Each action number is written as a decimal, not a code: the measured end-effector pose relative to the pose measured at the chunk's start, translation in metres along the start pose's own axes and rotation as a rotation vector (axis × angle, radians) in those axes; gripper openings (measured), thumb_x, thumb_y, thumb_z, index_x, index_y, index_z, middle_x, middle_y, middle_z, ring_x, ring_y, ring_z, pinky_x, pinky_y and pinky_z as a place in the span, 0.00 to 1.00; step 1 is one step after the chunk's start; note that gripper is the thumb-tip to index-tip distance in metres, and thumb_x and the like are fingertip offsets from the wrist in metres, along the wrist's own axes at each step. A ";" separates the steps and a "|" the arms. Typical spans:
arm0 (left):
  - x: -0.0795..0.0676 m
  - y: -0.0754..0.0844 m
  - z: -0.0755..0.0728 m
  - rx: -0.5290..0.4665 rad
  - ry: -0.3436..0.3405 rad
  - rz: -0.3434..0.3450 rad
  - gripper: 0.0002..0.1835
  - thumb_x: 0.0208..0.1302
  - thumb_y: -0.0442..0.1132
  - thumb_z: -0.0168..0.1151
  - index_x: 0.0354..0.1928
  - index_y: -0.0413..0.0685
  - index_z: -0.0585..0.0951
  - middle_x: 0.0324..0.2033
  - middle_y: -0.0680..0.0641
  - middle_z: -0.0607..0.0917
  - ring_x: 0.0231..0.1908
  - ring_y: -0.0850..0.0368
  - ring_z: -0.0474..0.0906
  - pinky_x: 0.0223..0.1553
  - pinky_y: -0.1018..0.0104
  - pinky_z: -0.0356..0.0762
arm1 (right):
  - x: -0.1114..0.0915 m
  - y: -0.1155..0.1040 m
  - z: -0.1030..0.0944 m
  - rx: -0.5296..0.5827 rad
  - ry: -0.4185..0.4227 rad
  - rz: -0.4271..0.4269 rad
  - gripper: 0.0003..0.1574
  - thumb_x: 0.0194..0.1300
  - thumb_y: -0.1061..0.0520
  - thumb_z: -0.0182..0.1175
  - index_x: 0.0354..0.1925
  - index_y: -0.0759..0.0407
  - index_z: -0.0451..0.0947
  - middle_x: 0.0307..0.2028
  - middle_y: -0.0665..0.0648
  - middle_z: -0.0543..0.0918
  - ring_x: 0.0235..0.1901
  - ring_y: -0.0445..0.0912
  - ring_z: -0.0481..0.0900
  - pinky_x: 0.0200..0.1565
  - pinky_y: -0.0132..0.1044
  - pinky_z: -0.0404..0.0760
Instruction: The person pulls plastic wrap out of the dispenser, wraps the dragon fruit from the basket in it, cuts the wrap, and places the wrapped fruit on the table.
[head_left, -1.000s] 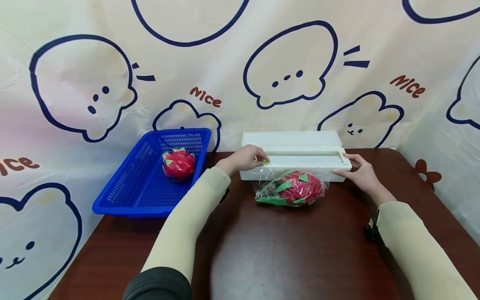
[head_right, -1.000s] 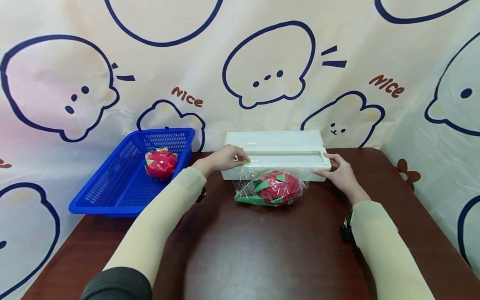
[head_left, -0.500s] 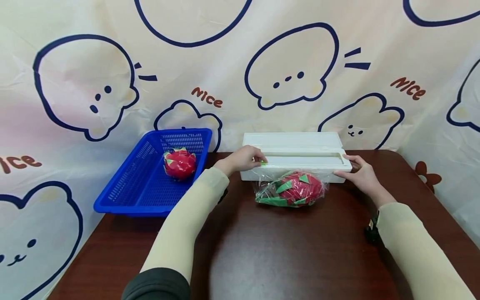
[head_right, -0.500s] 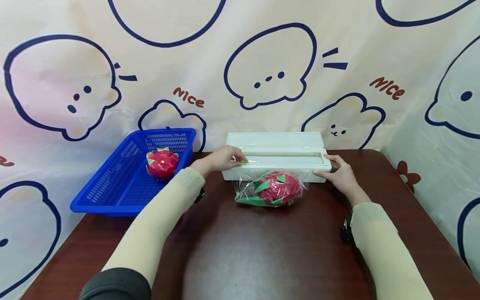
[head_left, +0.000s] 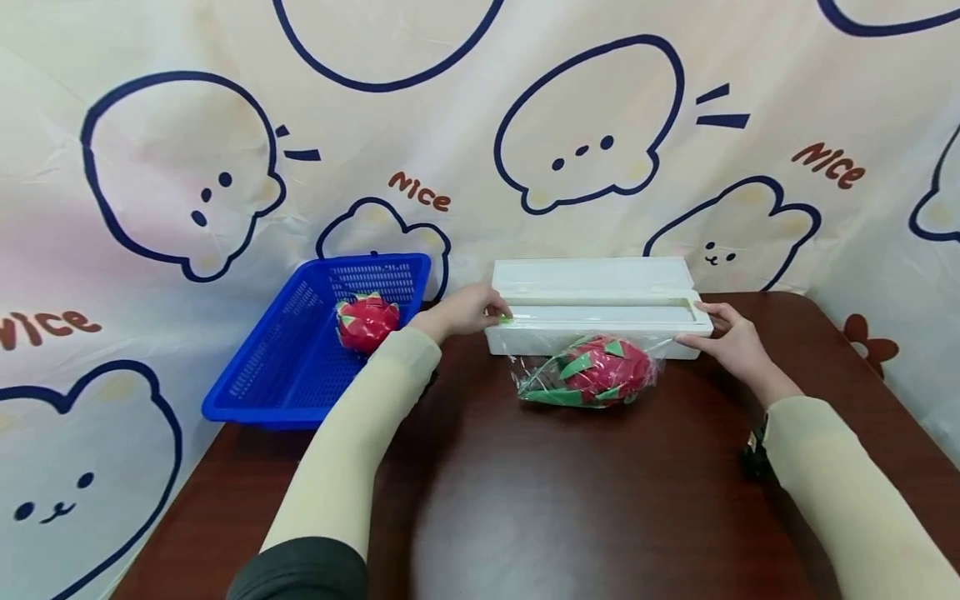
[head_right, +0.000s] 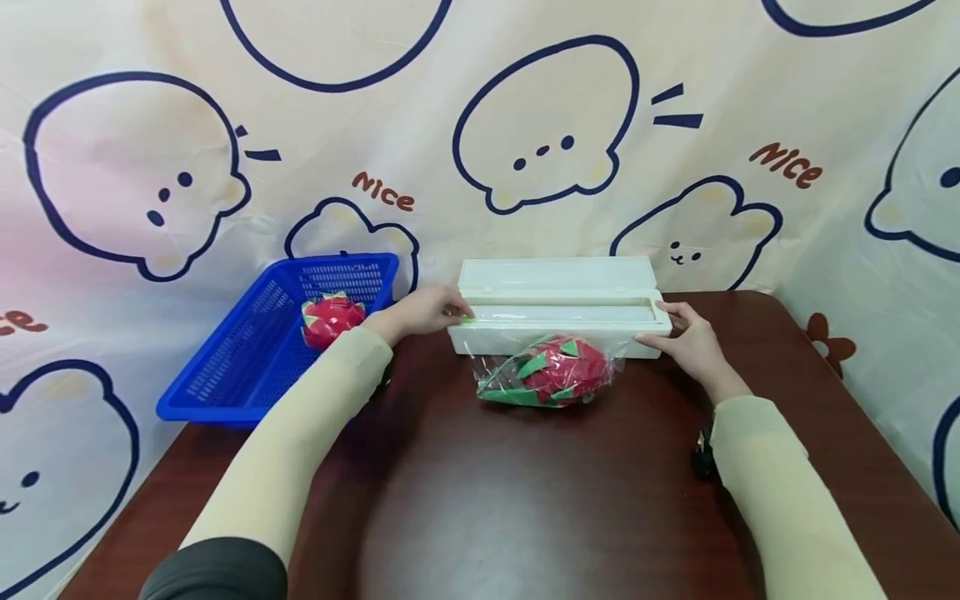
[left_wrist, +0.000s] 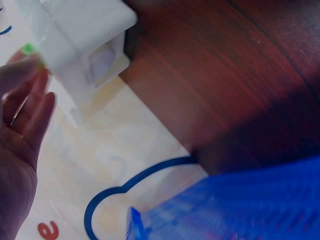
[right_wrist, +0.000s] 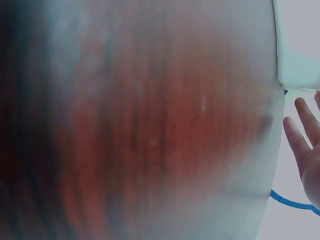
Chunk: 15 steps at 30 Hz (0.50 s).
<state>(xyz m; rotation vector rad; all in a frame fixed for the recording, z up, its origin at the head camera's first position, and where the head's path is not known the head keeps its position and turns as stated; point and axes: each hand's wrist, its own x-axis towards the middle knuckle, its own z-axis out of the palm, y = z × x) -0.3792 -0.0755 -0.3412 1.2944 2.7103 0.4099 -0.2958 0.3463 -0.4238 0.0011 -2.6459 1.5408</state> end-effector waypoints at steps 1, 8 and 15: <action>-0.001 0.000 -0.001 0.009 0.004 -0.007 0.10 0.65 0.29 0.61 0.46 0.43 0.87 0.38 0.47 0.85 0.40 0.54 0.78 0.47 0.62 0.75 | 0.000 0.000 -0.003 -0.006 0.006 -0.001 0.56 0.59 0.39 0.67 0.72 0.65 0.54 0.67 0.72 0.63 0.60 0.62 0.67 0.41 0.17 0.73; 0.001 0.002 -0.002 0.027 0.019 0.020 0.10 0.65 0.31 0.62 0.46 0.43 0.87 0.37 0.46 0.84 0.39 0.53 0.76 0.47 0.63 0.73 | -0.004 0.003 -0.011 -0.065 0.003 0.009 0.55 0.61 0.38 0.65 0.72 0.64 0.54 0.68 0.71 0.62 0.63 0.63 0.65 0.44 0.18 0.72; -0.014 -0.008 0.001 -0.016 0.044 -0.001 0.10 0.64 0.29 0.62 0.45 0.43 0.87 0.36 0.46 0.82 0.39 0.53 0.76 0.46 0.63 0.74 | 0.000 -0.003 -0.001 -0.064 -0.011 -0.009 0.56 0.60 0.38 0.66 0.72 0.64 0.53 0.67 0.72 0.62 0.60 0.62 0.67 0.40 0.16 0.71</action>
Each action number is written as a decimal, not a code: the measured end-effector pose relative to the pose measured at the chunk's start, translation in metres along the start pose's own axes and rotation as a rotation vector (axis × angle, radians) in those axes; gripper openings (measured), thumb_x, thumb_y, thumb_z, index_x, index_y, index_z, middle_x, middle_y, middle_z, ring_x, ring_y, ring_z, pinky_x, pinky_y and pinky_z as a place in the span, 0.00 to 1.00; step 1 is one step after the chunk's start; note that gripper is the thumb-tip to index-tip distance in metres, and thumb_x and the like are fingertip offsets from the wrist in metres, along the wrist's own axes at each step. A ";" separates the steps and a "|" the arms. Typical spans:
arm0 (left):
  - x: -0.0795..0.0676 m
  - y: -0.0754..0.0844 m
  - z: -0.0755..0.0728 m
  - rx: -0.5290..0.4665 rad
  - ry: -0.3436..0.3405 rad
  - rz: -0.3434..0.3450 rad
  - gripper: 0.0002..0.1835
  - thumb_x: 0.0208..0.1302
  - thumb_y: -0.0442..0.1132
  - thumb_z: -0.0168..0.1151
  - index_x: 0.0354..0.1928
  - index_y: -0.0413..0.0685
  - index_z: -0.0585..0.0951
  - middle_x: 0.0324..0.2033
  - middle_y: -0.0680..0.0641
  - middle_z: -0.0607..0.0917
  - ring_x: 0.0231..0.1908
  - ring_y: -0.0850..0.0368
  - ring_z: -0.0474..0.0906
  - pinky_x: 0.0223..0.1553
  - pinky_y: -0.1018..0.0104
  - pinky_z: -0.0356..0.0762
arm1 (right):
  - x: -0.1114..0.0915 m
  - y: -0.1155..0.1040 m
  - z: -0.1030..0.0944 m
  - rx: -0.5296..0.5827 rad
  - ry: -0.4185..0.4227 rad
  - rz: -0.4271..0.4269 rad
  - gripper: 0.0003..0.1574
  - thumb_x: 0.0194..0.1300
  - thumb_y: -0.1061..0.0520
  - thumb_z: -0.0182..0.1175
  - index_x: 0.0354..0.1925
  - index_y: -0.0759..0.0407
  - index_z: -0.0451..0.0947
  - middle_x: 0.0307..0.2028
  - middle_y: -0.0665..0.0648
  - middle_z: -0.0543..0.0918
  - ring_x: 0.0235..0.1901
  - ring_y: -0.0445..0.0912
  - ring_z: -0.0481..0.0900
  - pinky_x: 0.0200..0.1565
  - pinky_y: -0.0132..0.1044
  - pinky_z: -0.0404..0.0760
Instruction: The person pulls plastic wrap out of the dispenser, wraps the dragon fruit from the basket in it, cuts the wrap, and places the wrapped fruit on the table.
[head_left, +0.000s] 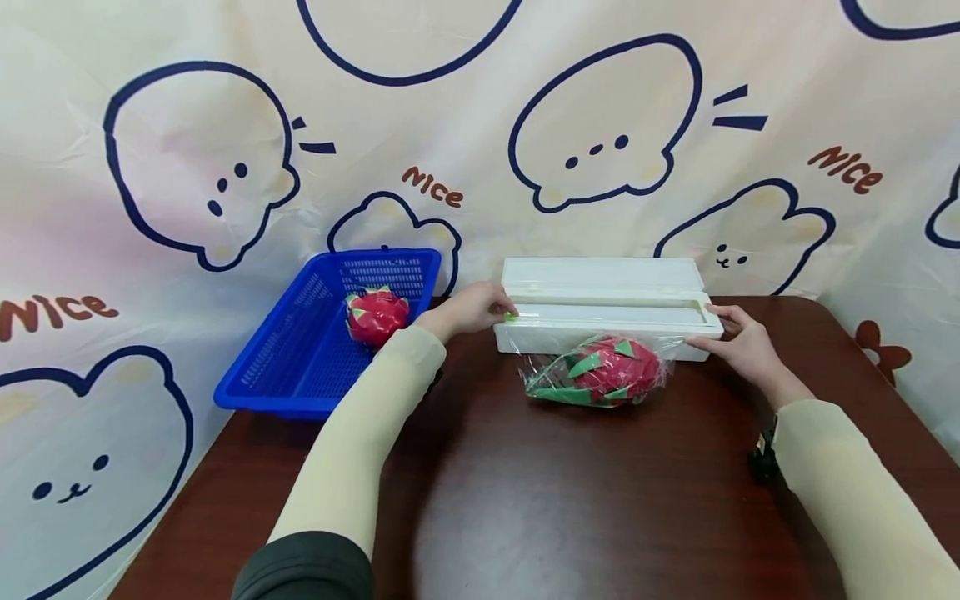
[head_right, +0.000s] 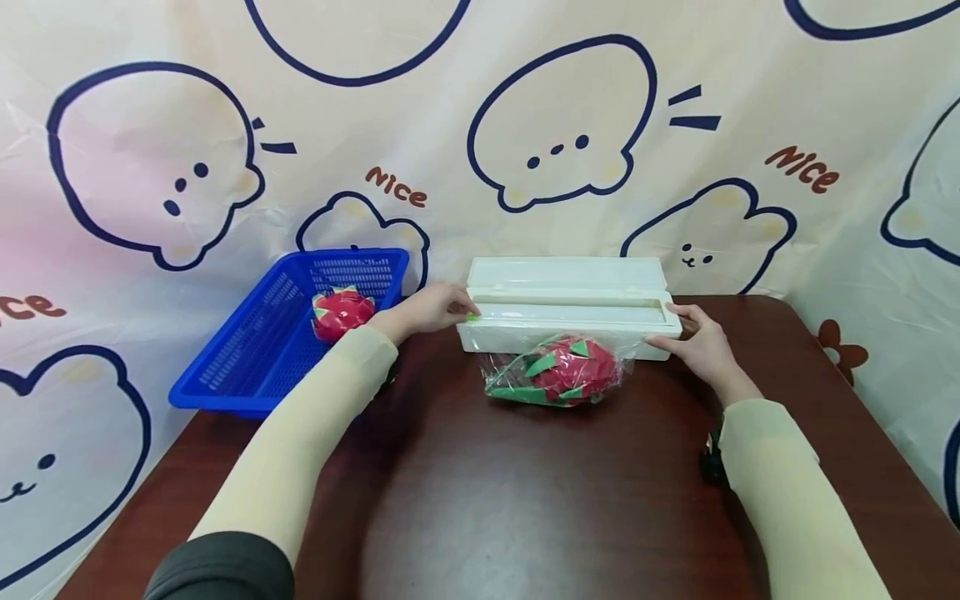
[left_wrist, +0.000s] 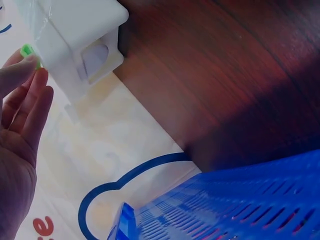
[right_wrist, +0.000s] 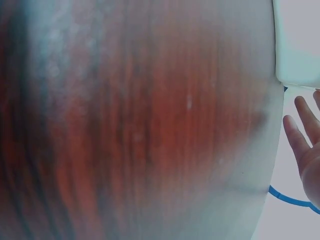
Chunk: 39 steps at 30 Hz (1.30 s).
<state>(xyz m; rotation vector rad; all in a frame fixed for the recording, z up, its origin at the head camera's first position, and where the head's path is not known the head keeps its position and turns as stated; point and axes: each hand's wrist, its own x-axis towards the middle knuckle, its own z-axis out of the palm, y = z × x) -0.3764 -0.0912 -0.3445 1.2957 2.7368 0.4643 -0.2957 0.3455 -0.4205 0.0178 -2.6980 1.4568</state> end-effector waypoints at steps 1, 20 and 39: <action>-0.001 -0.001 0.000 -0.007 0.002 0.001 0.10 0.64 0.29 0.62 0.46 0.42 0.87 0.36 0.45 0.82 0.39 0.53 0.76 0.46 0.63 0.74 | 0.000 0.000 0.001 0.003 0.003 0.000 0.56 0.60 0.39 0.66 0.72 0.64 0.53 0.67 0.72 0.62 0.59 0.62 0.68 0.39 0.15 0.70; -0.011 -0.006 0.000 -0.043 0.013 -0.039 0.12 0.62 0.27 0.60 0.45 0.41 0.86 0.40 0.45 0.85 0.41 0.52 0.79 0.47 0.62 0.77 | -0.001 0.002 0.005 0.030 0.010 -0.011 0.54 0.60 0.41 0.67 0.72 0.64 0.54 0.68 0.72 0.61 0.61 0.62 0.67 0.39 0.15 0.71; -0.022 0.001 0.003 -0.148 0.090 -0.232 0.13 0.66 0.31 0.60 0.51 0.38 0.83 0.45 0.42 0.85 0.46 0.50 0.80 0.52 0.59 0.75 | -0.001 -0.010 -0.008 -0.061 -0.104 0.018 0.61 0.60 0.37 0.66 0.75 0.63 0.47 0.70 0.73 0.54 0.65 0.66 0.56 0.62 0.66 0.57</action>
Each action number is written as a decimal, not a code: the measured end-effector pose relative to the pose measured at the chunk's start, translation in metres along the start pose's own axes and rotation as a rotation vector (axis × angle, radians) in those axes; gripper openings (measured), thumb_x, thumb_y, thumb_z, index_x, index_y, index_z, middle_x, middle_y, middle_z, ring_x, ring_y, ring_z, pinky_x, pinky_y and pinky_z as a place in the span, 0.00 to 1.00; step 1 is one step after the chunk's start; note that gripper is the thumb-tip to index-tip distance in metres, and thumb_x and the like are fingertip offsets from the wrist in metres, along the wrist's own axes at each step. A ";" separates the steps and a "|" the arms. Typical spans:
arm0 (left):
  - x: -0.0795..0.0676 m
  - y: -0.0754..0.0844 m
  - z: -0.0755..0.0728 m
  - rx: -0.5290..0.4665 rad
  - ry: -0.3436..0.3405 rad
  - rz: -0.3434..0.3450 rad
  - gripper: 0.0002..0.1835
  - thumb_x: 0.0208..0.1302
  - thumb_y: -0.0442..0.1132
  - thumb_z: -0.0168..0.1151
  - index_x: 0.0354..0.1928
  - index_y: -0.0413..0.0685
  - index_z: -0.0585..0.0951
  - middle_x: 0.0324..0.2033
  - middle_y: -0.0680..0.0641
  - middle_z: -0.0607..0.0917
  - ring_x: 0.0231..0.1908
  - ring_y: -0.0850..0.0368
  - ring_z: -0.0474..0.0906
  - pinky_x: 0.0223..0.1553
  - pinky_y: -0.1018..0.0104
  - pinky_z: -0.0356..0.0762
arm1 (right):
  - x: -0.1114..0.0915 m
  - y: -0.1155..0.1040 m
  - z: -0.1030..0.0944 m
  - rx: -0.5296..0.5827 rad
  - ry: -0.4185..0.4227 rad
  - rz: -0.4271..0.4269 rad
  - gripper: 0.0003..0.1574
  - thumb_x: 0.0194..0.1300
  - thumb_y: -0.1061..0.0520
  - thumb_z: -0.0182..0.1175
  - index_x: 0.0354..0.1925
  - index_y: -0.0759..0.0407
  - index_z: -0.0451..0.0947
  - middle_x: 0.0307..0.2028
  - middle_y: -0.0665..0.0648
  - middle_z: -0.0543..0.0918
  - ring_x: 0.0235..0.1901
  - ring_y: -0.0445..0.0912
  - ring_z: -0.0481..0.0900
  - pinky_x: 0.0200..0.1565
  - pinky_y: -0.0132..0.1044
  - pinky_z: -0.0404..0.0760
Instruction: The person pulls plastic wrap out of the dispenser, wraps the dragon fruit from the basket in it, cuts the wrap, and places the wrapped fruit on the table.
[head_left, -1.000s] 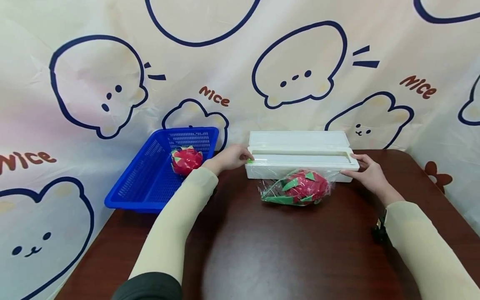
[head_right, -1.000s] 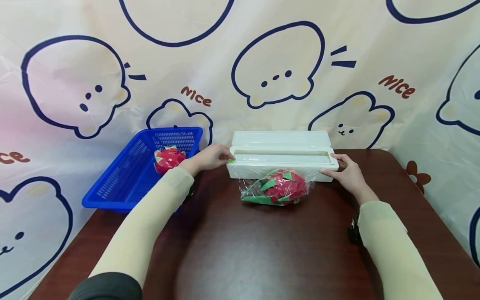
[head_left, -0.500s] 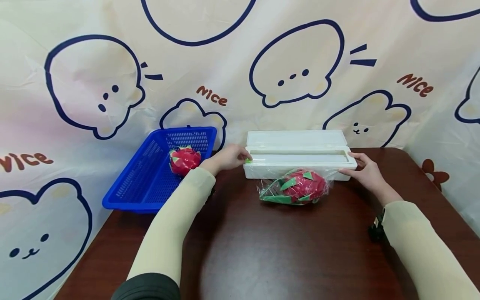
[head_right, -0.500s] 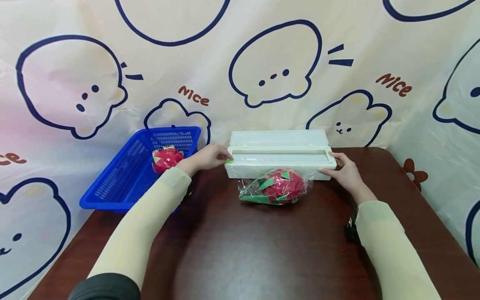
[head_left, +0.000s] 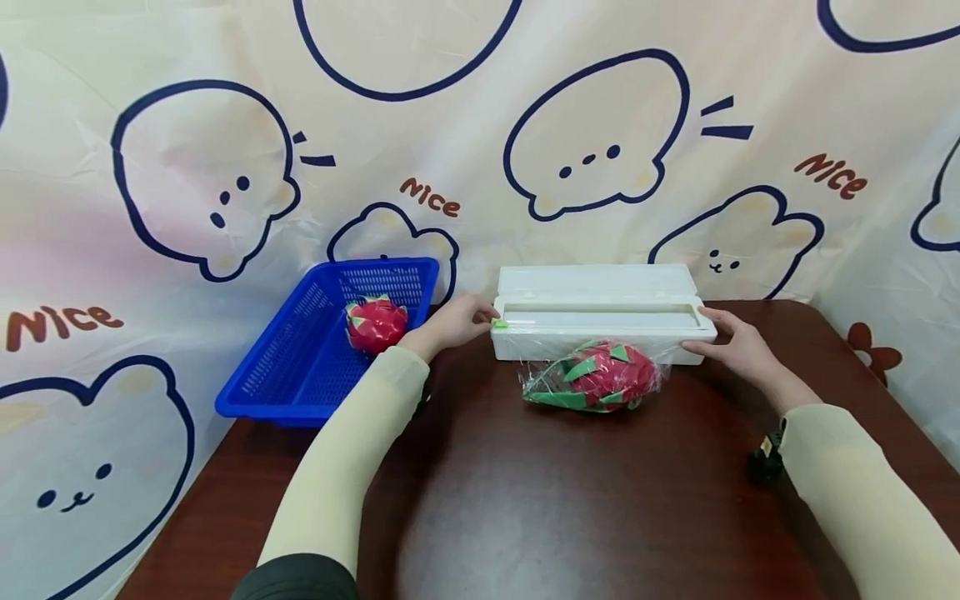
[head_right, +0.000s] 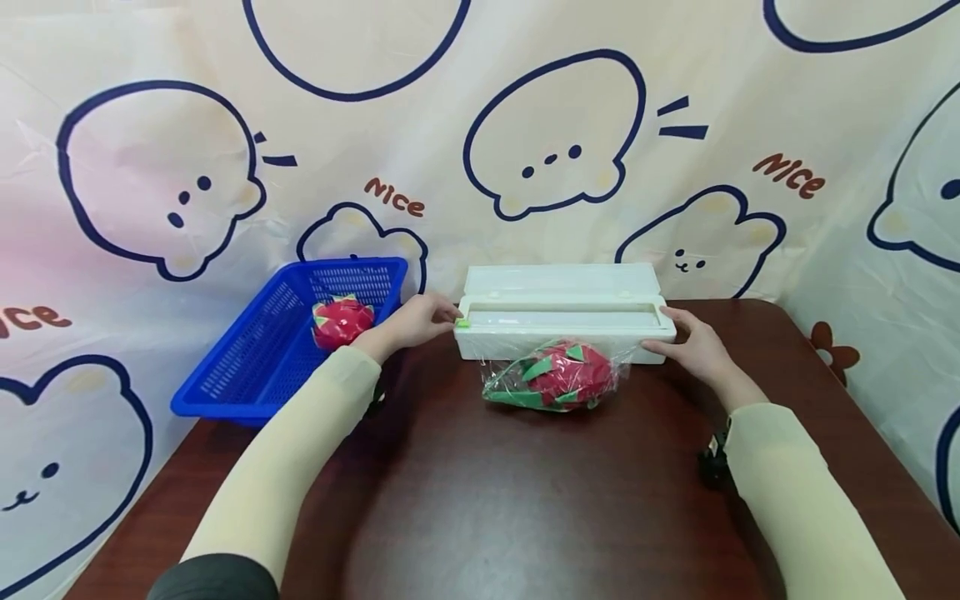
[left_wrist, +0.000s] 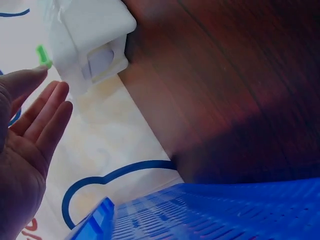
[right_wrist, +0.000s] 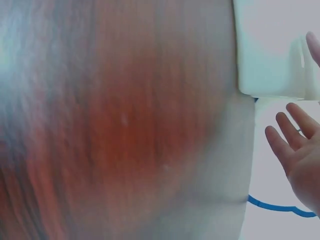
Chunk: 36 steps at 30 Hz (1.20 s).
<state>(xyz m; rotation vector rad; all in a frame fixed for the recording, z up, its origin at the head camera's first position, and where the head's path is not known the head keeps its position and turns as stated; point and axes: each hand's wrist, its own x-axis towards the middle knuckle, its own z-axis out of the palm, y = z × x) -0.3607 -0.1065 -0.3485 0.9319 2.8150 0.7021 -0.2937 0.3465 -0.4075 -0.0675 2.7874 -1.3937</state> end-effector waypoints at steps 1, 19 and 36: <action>-0.001 0.000 0.000 -0.009 0.008 -0.013 0.13 0.66 0.32 0.60 0.52 0.38 0.82 0.46 0.41 0.84 0.47 0.49 0.80 0.53 0.58 0.75 | -0.001 -0.001 -0.002 -0.006 -0.011 0.004 0.61 0.60 0.36 0.65 0.75 0.63 0.47 0.71 0.73 0.53 0.66 0.67 0.54 0.61 0.67 0.55; 0.003 0.025 0.015 0.023 0.091 0.062 0.13 0.68 0.38 0.62 0.52 0.45 0.84 0.44 0.47 0.83 0.45 0.51 0.78 0.48 0.61 0.75 | -0.009 -0.038 0.001 -0.184 0.108 -0.200 0.31 0.66 0.44 0.62 0.57 0.66 0.77 0.59 0.71 0.71 0.53 0.63 0.69 0.49 0.50 0.78; 0.014 0.020 0.045 -0.001 0.175 0.037 0.07 0.63 0.36 0.67 0.42 0.44 0.87 0.37 0.49 0.82 0.40 0.55 0.78 0.46 0.63 0.74 | -0.003 -0.036 0.019 -0.193 0.113 -0.199 0.15 0.66 0.55 0.64 0.44 0.66 0.84 0.49 0.68 0.79 0.56 0.63 0.68 0.58 0.64 0.63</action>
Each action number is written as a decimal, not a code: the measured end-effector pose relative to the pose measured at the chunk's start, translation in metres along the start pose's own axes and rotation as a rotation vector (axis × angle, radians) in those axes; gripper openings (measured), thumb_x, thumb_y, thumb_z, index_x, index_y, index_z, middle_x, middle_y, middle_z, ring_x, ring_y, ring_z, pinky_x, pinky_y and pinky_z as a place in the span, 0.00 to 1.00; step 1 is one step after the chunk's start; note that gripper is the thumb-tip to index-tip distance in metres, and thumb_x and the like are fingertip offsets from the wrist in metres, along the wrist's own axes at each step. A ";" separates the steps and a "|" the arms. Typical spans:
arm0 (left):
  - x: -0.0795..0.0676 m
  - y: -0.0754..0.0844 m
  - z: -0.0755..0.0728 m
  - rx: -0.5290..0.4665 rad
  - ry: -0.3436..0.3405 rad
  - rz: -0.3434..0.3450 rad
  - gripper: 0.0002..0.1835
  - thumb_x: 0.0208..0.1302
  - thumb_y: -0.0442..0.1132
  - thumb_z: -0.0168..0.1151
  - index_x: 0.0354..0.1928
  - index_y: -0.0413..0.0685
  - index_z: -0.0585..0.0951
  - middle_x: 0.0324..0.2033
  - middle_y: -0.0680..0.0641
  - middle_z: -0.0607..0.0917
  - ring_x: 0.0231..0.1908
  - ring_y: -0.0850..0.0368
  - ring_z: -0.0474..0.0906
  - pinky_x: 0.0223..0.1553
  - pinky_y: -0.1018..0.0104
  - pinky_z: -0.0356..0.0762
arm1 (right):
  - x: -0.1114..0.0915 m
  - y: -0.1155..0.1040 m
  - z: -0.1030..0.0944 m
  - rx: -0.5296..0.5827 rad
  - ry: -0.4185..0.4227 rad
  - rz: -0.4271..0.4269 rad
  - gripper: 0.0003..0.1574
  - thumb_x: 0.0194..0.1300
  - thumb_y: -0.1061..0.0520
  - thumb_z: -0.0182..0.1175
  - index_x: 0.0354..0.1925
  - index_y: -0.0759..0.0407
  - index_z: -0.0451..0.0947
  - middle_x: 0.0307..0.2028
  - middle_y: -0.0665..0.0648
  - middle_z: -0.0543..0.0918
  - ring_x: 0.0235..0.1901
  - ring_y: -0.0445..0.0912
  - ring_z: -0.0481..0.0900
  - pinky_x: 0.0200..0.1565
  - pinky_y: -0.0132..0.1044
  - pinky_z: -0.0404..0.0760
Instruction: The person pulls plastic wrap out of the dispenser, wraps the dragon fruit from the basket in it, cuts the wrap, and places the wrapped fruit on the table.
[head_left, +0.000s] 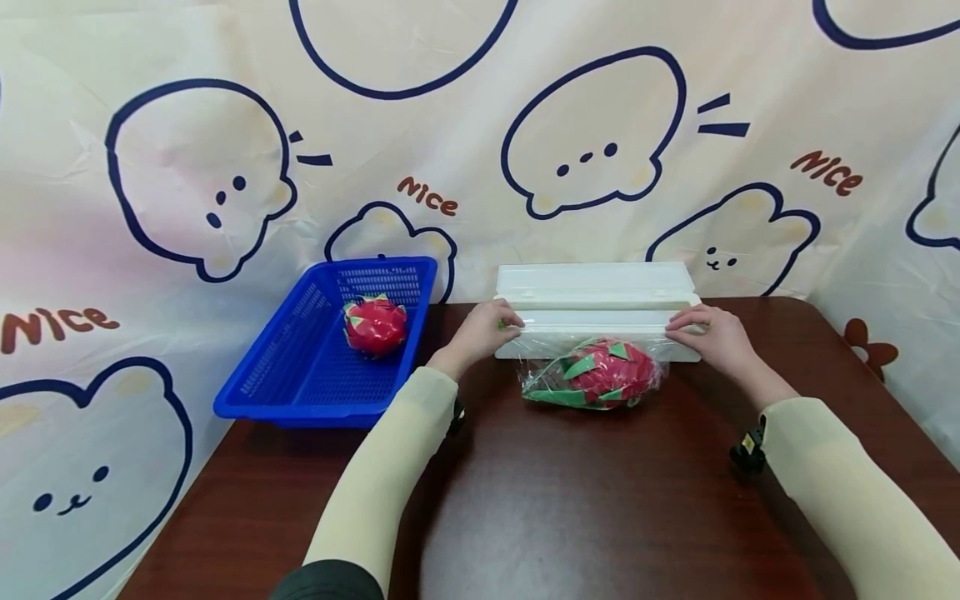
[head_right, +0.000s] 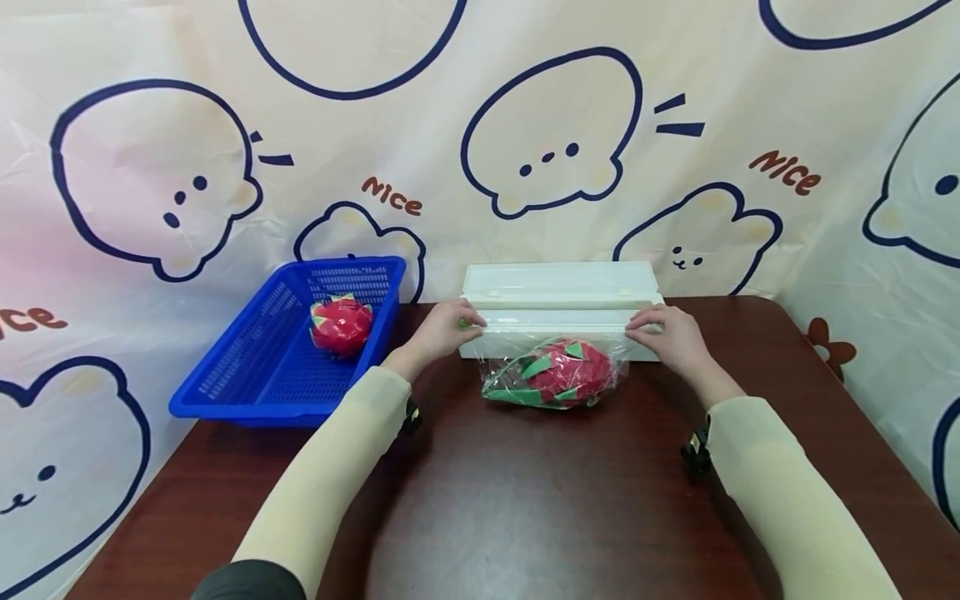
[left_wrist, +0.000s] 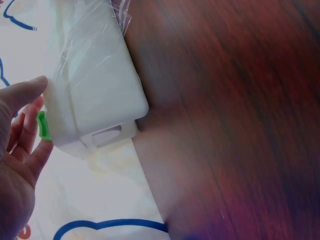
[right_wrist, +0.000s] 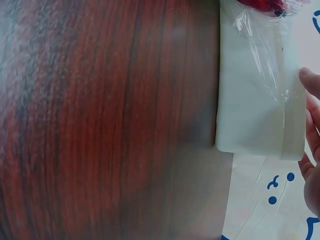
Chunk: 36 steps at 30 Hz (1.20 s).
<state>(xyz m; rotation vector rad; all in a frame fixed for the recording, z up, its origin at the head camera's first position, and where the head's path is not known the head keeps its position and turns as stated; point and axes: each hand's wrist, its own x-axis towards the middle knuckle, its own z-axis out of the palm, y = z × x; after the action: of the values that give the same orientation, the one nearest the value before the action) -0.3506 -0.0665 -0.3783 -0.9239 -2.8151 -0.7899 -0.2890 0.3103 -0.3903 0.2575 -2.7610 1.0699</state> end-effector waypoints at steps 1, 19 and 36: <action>0.000 0.000 0.000 0.002 0.005 0.001 0.06 0.63 0.36 0.67 0.40 0.44 0.87 0.37 0.49 0.82 0.40 0.55 0.78 0.45 0.64 0.74 | 0.000 0.000 0.000 0.000 0.001 -0.002 0.15 0.66 0.55 0.64 0.44 0.66 0.84 0.49 0.68 0.79 0.56 0.63 0.68 0.58 0.64 0.63; -0.012 0.006 0.001 -0.022 0.038 -0.001 0.02 0.67 0.38 0.63 0.38 0.47 0.82 0.35 0.51 0.82 0.40 0.55 0.75 0.45 0.61 0.74 | -0.009 -0.018 -0.006 0.002 -0.102 0.018 0.14 0.68 0.54 0.62 0.45 0.63 0.81 0.42 0.63 0.83 0.40 0.54 0.75 0.40 0.33 0.78; -0.007 -0.007 0.008 0.091 0.152 0.090 0.03 0.59 0.39 0.71 0.32 0.47 0.89 0.35 0.51 0.84 0.43 0.54 0.75 0.50 0.62 0.73 | -0.012 -0.015 -0.006 0.002 -0.101 0.026 0.13 0.68 0.55 0.62 0.44 0.64 0.80 0.42 0.64 0.82 0.41 0.54 0.76 0.41 0.35 0.78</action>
<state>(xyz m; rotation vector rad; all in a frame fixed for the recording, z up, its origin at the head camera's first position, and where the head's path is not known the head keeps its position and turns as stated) -0.3481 -0.0710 -0.3905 -0.9272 -2.6351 -0.6845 -0.2734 0.3048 -0.3793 0.2839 -2.8601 1.0952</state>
